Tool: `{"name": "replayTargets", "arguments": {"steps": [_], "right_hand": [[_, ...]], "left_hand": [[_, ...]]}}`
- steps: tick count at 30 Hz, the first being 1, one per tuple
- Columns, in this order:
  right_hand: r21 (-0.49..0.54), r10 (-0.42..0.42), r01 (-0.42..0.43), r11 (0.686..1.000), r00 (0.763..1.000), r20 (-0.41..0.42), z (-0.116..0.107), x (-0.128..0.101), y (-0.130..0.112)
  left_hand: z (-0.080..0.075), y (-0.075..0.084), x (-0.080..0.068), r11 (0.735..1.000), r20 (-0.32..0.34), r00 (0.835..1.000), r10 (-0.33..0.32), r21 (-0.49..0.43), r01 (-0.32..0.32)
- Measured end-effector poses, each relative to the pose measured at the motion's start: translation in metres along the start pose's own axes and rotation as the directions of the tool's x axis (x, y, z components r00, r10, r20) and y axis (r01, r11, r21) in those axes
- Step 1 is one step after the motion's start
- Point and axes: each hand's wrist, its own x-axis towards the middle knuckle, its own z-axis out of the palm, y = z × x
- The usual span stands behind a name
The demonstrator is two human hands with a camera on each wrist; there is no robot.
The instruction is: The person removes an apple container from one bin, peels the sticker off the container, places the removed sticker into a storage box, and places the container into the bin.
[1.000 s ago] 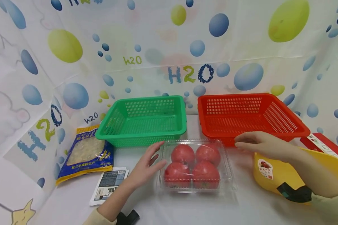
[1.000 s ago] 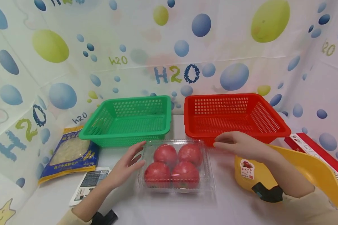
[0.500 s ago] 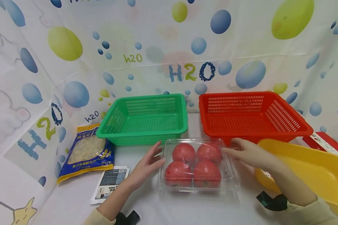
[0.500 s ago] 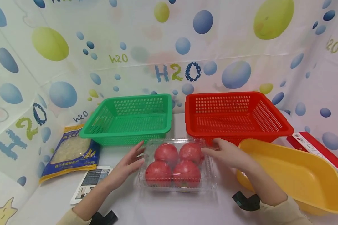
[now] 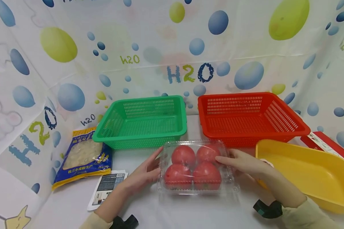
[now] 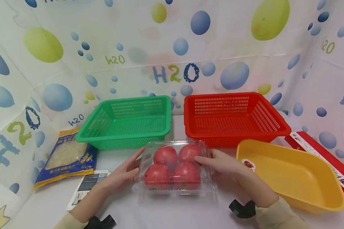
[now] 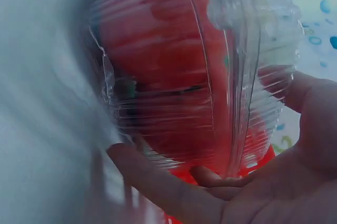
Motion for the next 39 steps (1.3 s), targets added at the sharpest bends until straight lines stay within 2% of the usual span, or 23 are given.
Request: {"name": "replayTargets", "arguments": {"steps": [4, 10, 16, 22, 26, 31, 34, 39], "right_hand": [[0.075, -0.015, 0.011, 0.997, 0.998, 0.059, -0.002, 0.001, 0.000], [0.185, -0.065, 0.036, 0.982, 0.986, 0.156, -0.006, 0.001, 0.001], [0.154, -0.069, 0.043, 0.987, 0.984, 0.166, -0.007, -0.005, 0.001], [0.131, -0.059, 0.035, 0.991, 0.980, 0.188, -0.006, -0.014, -0.006], [0.147, -0.080, 0.050, 0.988, 0.975, 0.205, -0.008, -0.020, -0.012], [0.201, -0.179, 0.133, 0.970, 0.956, 0.232, -0.014, -0.031, -0.016], [0.263, -0.237, 0.175, 0.949, 0.944, 0.228, -0.017, -0.036, -0.018], [0.363, -0.248, 0.171, 0.916, 0.952, 0.177, -0.015, -0.038, -0.024]], "left_hand": [[-0.007, -0.003, 0.000, 0.999, 0.068, 0.998, 0.005, -0.052, -0.001], [-0.006, -0.004, 0.000, 0.999, 0.073, 0.997, 0.018, -0.039, -0.015], [-0.002, 0.002, 0.000, 0.999, 0.062, 0.998, 0.030, -0.025, -0.029], [-0.005, 0.008, -0.003, 0.999, 0.063, 0.997, 0.033, -0.004, -0.032], [-0.008, 0.019, -0.008, 0.999, 0.049, 0.999, 0.011, 0.037, -0.013], [-0.009, 0.038, -0.014, 0.999, 0.032, 0.999, 0.005, 0.053, -0.007], [-0.008, 0.050, -0.017, 0.998, 0.035, 0.999, 0.036, 0.044, -0.038], [-0.005, 0.063, -0.018, 0.990, 0.018, 0.991, 0.130, 0.048, -0.131]]}}
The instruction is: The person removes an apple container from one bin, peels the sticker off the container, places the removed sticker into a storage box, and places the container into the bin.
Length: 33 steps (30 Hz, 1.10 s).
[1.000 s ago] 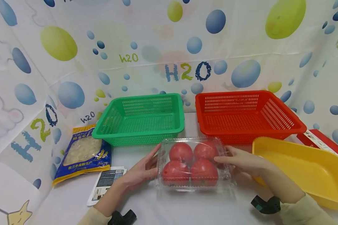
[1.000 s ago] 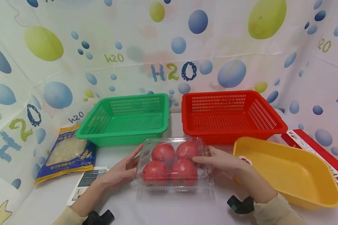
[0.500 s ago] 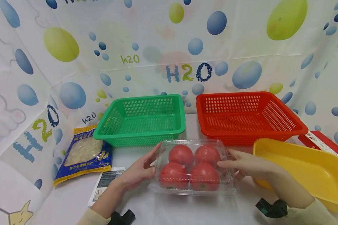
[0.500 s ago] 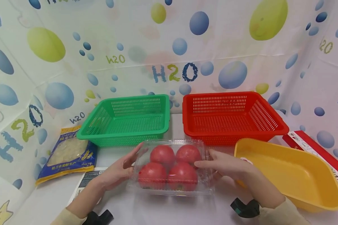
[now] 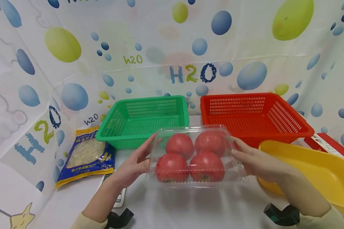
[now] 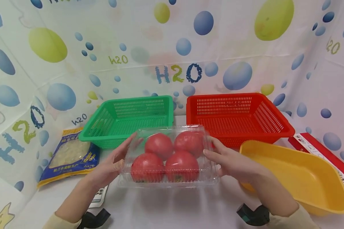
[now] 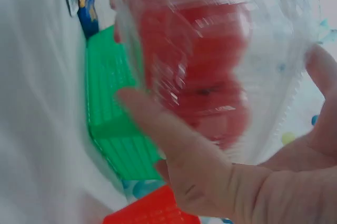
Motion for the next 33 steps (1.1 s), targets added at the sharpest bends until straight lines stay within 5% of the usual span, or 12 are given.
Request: {"name": "replayTargets", "arguments": {"steps": [10, 18, 26, 33], "right_hand": [[0.117, -0.062, 0.071, 0.991, 0.995, -0.072, 0.006, 0.018, -0.009], [0.113, -0.015, 0.037, 0.993, 0.982, -0.186, 0.006, 0.044, -0.032], [0.267, 0.010, 0.053, 0.962, 0.973, -0.230, 0.012, 0.068, -0.047], [0.341, 0.014, 0.076, 0.937, 0.968, -0.252, 0.010, 0.089, -0.062]], "left_hand": [[0.001, 0.010, 0.009, 0.996, -0.103, 0.993, 0.056, 0.069, -0.049], [-0.006, 0.020, 0.016, 0.995, -0.263, 0.961, 0.081, 0.084, -0.061], [-0.002, 0.028, 0.018, 0.996, -0.451, 0.890, 0.065, -0.017, -0.082], [-0.007, 0.022, 0.012, 0.993, -0.583, 0.812, -0.038, -0.116, -0.037]]}}
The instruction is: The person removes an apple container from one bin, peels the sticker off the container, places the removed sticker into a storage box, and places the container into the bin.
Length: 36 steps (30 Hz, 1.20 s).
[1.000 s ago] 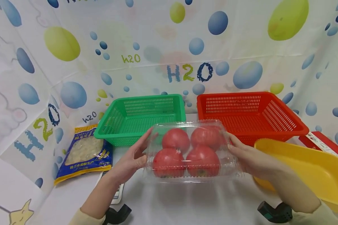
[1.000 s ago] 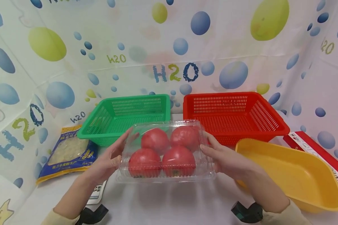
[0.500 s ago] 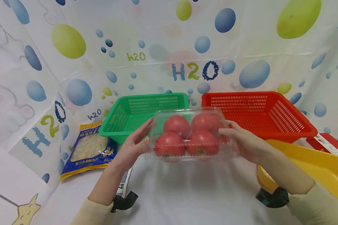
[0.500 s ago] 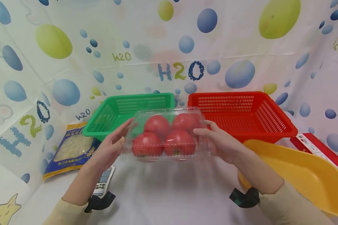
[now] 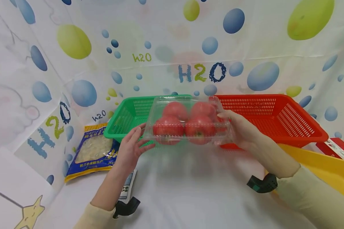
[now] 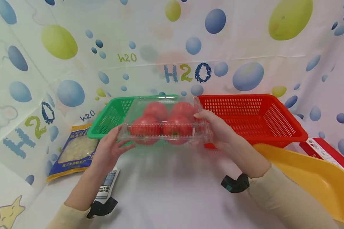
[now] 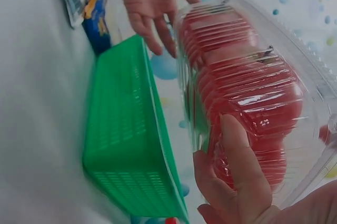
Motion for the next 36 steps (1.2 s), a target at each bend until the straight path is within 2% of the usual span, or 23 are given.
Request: {"name": "replayTargets", "arguments": {"steps": [6, 11, 15, 18, 22, 27, 30, 32, 36], "right_hand": [[0.015, -0.011, 0.011, 1.000, 1.000, 0.012, 0.003, 0.028, -0.006], [0.061, 0.007, -0.007, 0.998, 1.000, -0.007, 0.008, 0.053, -0.011], [0.081, 0.020, -0.019, 0.997, 1.000, -0.016, 0.014, 0.070, -0.016], [0.083, 0.024, -0.023, 0.996, 1.000, -0.018, 0.020, 0.083, -0.019], [0.051, 0.041, -0.040, 0.998, 0.999, -0.009, 0.027, 0.101, -0.021], [0.009, 0.046, -0.046, 0.999, 0.999, -0.015, 0.032, 0.121, -0.022], [0.010, 0.047, -0.046, 0.999, 0.998, -0.030, 0.032, 0.132, -0.023], [0.019, 0.053, -0.053, 0.998, 0.998, -0.029, 0.033, 0.139, -0.023], [0.036, 0.054, -0.054, 0.998, 0.998, -0.009, 0.036, 0.152, -0.023]], "left_hand": [[-0.015, -0.013, -0.002, 0.990, -0.060, 0.990, -0.130, 0.056, 0.133], [-0.027, -0.025, 0.001, 0.983, -0.096, 0.981, -0.171, 0.059, 0.177], [-0.037, -0.033, 0.004, 0.978, -0.144, 0.967, -0.209, -0.003, 0.210], [-0.044, -0.035, 0.006, 0.968, -0.186, 0.951, -0.247, -0.095, 0.233], [-0.050, -0.034, 0.009, 0.940, -0.226, 0.935, -0.272, -0.273, 0.207], [-0.050, -0.033, 0.013, 0.870, -0.252, 0.929, -0.271, -0.478, 0.124], [-0.048, -0.033, 0.015, 0.854, -0.267, 0.929, -0.255, -0.513, 0.087], [-0.048, -0.033, 0.016, 0.854, -0.278, 0.928, -0.247, -0.516, 0.073], [-0.049, -0.032, 0.018, 0.837, -0.298, 0.918, -0.261, -0.544, 0.061]]}}
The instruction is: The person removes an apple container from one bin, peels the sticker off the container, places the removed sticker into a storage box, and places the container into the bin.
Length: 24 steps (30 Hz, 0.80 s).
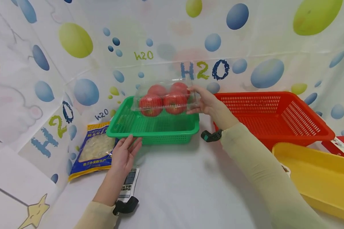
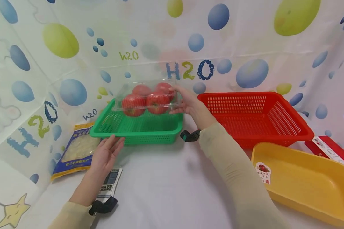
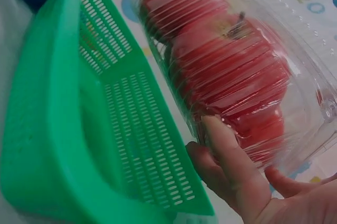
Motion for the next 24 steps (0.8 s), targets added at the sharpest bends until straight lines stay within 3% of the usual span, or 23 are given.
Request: {"name": "replayTargets", "arguments": {"steps": [9, 24], "right_hand": [[-0.003, 0.002, -0.001, 1.000, 1.000, 0.026, 0.017, 0.023, 0.004], [0.004, 0.067, -0.067, 0.998, 0.998, -0.009, 0.027, 0.055, 0.016]], "left_hand": [[0.000, 0.001, 0.006, 0.996, -0.029, 0.998, -0.050, -0.081, 0.047], [0.003, -0.001, 0.004, 1.000, -0.052, 0.999, -0.013, -0.003, 0.013]]}}
